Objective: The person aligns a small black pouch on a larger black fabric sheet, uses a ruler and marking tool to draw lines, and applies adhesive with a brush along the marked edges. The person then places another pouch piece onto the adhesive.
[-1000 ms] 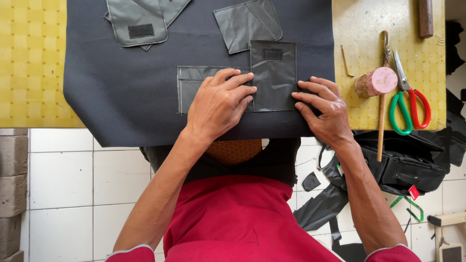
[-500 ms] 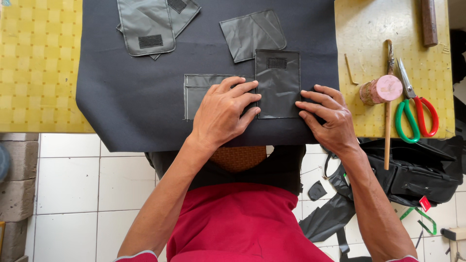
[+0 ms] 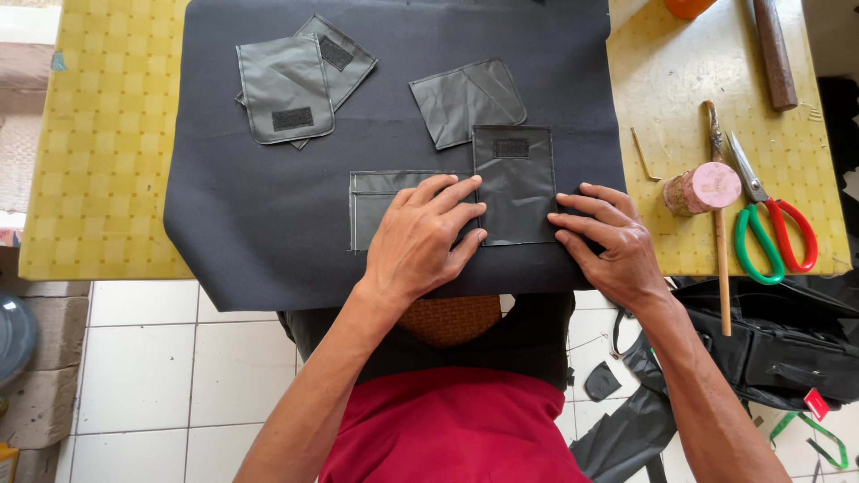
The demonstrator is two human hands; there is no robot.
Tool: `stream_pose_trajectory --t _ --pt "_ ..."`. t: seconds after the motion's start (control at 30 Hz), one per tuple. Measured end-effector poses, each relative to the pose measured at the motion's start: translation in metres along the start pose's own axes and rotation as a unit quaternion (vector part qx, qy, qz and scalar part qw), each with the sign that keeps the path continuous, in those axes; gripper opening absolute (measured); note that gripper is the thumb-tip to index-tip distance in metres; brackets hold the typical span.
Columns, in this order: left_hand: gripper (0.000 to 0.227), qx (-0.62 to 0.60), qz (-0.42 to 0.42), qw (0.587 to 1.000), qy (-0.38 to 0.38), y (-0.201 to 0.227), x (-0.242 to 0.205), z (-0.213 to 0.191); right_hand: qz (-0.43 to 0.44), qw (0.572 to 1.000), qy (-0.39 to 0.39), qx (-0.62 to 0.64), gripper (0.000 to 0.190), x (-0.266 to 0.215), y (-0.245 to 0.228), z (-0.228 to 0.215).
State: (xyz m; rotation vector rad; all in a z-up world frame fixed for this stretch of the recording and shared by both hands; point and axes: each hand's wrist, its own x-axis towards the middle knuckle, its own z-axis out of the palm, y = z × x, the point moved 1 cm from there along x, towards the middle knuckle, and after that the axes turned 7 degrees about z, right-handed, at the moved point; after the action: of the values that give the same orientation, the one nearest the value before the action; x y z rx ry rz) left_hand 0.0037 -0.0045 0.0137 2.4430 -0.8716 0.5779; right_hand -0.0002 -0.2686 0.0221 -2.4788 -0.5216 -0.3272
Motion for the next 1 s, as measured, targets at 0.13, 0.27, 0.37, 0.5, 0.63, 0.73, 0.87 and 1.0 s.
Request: stream_pose_trajectory --t 0.13,0.27,0.37,0.5,0.63,0.73,0.87,1.0 --pt "0.025 0.007 0.000 1.000 -0.004 -0.001 -0.002 0.004 0.003 1.000 -0.003 0.001 0.018 0.000 0.000 0.000" --pt "0.022 0.022 0.020 0.999 0.012 0.008 0.000 -0.007 -0.007 1.000 -0.010 -0.010 0.021 -0.002 -0.005 -0.004" --pt "0.023 0.039 0.039 0.998 0.029 -0.003 0.009 -0.004 -0.019 1.000 0.005 -0.020 0.020 0.017 -0.002 -0.003" --pt "0.024 0.031 0.027 0.999 0.019 -0.003 -0.002 0.006 0.018 0.999 -0.007 -0.036 0.019 0.032 0.003 -0.007" --pt "0.023 0.024 0.029 0.999 0.016 0.002 0.002 -0.004 -0.045 0.999 -0.005 -0.030 0.025 0.084 -0.005 0.002" --pt "0.023 0.010 0.022 1.000 -0.011 0.007 0.002 -0.011 -0.115 0.991 -0.068 -0.033 0.026 0.114 -0.020 0.018" --pt "0.022 0.019 0.026 0.999 -0.003 0.005 0.003 -0.010 -0.133 0.974 -0.148 -0.111 0.034 0.145 -0.006 0.044" --pt "0.022 0.014 0.020 1.000 -0.003 0.004 0.004 -0.008 -0.067 0.965 -0.153 -0.201 0.045 0.174 0.026 0.051"
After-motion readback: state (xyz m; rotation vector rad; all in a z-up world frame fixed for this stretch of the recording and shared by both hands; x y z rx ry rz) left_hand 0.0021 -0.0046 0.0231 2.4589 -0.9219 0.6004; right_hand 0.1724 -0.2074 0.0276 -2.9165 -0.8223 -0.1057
